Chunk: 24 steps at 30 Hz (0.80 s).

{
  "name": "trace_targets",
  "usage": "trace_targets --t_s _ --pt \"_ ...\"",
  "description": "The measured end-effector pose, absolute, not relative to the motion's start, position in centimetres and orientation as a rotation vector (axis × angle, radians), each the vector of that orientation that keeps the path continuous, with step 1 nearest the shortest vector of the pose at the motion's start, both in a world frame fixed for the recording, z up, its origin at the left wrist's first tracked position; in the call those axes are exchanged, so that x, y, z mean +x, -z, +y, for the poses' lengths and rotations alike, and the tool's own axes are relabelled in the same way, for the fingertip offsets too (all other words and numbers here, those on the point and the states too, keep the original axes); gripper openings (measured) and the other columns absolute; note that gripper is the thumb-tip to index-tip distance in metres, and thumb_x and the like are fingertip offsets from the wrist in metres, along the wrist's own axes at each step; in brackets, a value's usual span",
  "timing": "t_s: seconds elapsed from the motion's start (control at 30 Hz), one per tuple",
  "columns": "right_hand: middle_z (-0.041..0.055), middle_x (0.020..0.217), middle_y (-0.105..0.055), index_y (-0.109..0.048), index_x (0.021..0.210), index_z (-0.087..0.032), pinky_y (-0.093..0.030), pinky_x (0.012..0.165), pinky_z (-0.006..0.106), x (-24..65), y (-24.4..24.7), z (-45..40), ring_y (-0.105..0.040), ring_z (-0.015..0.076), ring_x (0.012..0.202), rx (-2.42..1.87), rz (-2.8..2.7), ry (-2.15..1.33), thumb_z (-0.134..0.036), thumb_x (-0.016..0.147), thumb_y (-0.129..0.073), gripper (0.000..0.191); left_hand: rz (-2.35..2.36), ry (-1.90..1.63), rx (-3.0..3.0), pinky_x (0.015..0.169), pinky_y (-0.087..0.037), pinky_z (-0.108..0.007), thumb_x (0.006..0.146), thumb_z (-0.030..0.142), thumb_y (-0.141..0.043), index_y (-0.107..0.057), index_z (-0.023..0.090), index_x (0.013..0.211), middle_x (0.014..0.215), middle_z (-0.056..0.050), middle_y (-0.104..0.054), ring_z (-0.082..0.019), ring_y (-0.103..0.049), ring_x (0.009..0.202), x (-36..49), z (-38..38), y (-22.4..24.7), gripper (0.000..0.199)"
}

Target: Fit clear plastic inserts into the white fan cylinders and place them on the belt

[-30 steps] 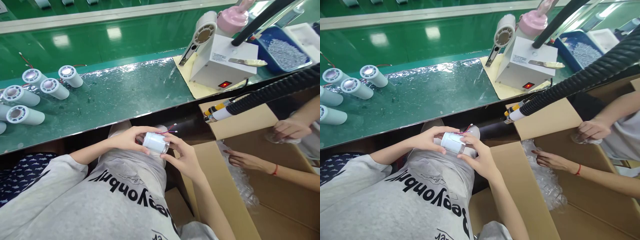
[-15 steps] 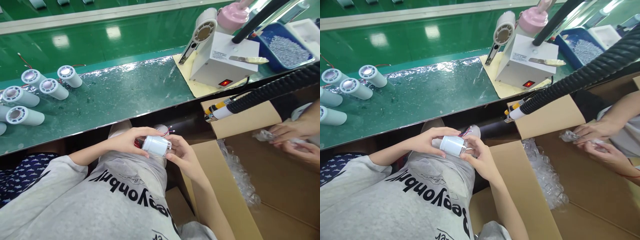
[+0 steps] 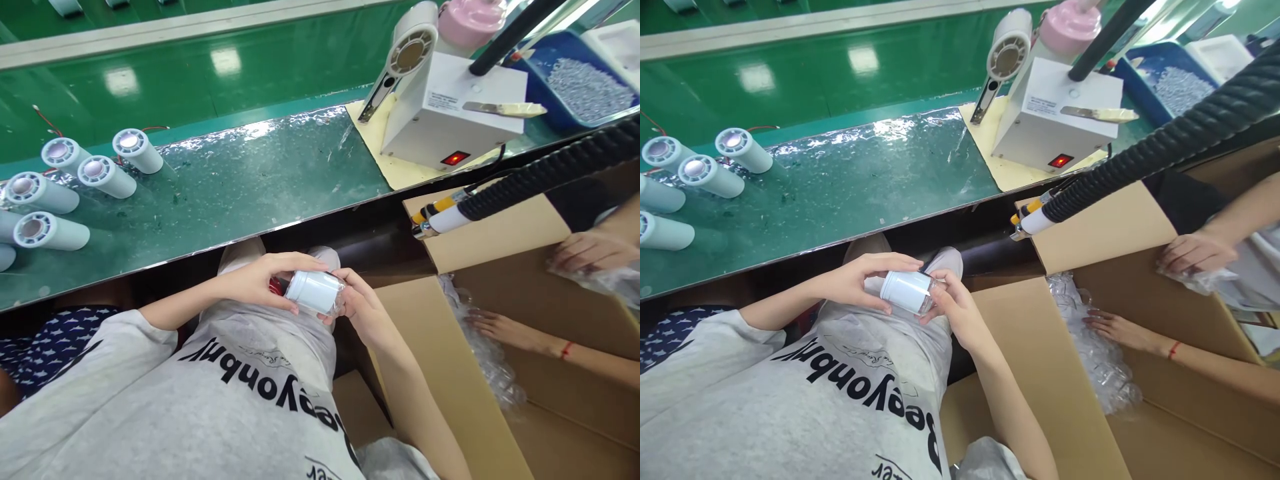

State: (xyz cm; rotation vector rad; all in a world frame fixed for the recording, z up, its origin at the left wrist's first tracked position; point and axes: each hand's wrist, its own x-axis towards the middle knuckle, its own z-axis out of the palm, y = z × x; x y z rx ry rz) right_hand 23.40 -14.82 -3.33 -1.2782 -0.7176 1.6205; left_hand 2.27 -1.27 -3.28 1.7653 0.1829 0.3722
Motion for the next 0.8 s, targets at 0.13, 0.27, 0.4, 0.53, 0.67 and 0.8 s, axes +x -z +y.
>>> trace_targets --t_s 0.13,0.27,0.4,0.53,0.67,0.8 --pt "-0.0026 0.065 -0.069 -0.055 0.095 -0.022 -0.057 0.046 0.024 23.1 3.2 -14.6 -0.068 0.0149 0.049 -1.261 -0.658 -1.692 -0.081 0.071 -0.079 0.068 0.169 -0.397 1.761 0.117 -0.050 -0.044 0.080 0.032 -0.089 -0.061 0.030 0.149 0.152 -0.014 -0.063 -0.032 -0.059 0.142 2.3 -1.3 3.4 0.074" --pt "-0.0031 0.061 -0.068 -0.055 0.092 -0.022 -0.053 0.041 0.021 22.7 3.0 -14.3 -0.066 0.0144 0.045 -1.251 -0.617 -1.738 -0.085 0.066 -0.079 0.072 0.168 -0.392 1.756 0.119 -0.048 -0.046 0.080 0.031 -0.089 -0.061 0.032 0.149 0.154 -0.013 -0.062 -0.031 -0.057 0.144 2.2 -1.3 3.6 0.075" --pt "-0.0034 0.058 -0.068 -0.055 0.092 -0.022 -0.050 0.037 0.020 22.5 3.0 -14.2 -0.064 0.0143 0.042 -1.254 -0.567 -1.760 -0.088 0.063 -0.078 0.076 0.129 -0.414 1.755 0.118 -0.049 -0.045 0.081 0.029 -0.088 -0.059 0.035 0.150 0.155 -0.012 -0.060 -0.031 -0.057 0.144 2.2 -1.3 3.7 0.075" --pt "-0.0005 0.058 -0.070 -0.054 0.090 -0.022 -0.048 0.035 0.019 22.4 3.0 -14.2 -0.062 0.0140 0.039 -1.235 -0.547 -1.829 -0.091 0.065 -0.074 0.076 0.125 -0.419 1.768 0.118 -0.049 -0.047 0.082 0.029 -0.087 -0.059 0.036 0.150 0.156 -0.012 -0.059 -0.031 -0.057 0.144 2.2 -1.4 3.8 0.074" --pt "0.0037 0.059 -0.071 -0.055 0.096 -0.021 -0.045 0.032 0.020 22.3 3.3 -14.3 -0.060 0.0149 0.037 -1.242 -0.516 -1.904 -0.096 0.067 -0.066 0.082 0.146 -0.442 1.797 0.115 -0.050 -0.046 0.082 0.029 -0.086 -0.065 0.031 0.143 0.151 -0.014 -0.063 -0.031 -0.061 0.138 2.2 -1.6 3.8 0.064" --pt "0.0067 0.064 -0.070 -0.059 0.106 -0.016 -0.049 0.035 0.025 22.5 4.2 -14.9 -0.061 0.0172 0.041 -1.279 -0.681 -1.852 -0.100 0.077 -0.044 0.090 0.262 -0.427 1.763 0.103 -0.058 -0.041 0.082 0.033 -0.086 -0.067 0.026 0.138 0.139 -0.014 -0.068 -0.030 -0.066 0.129 2.3 -2.0 3.2 0.060"
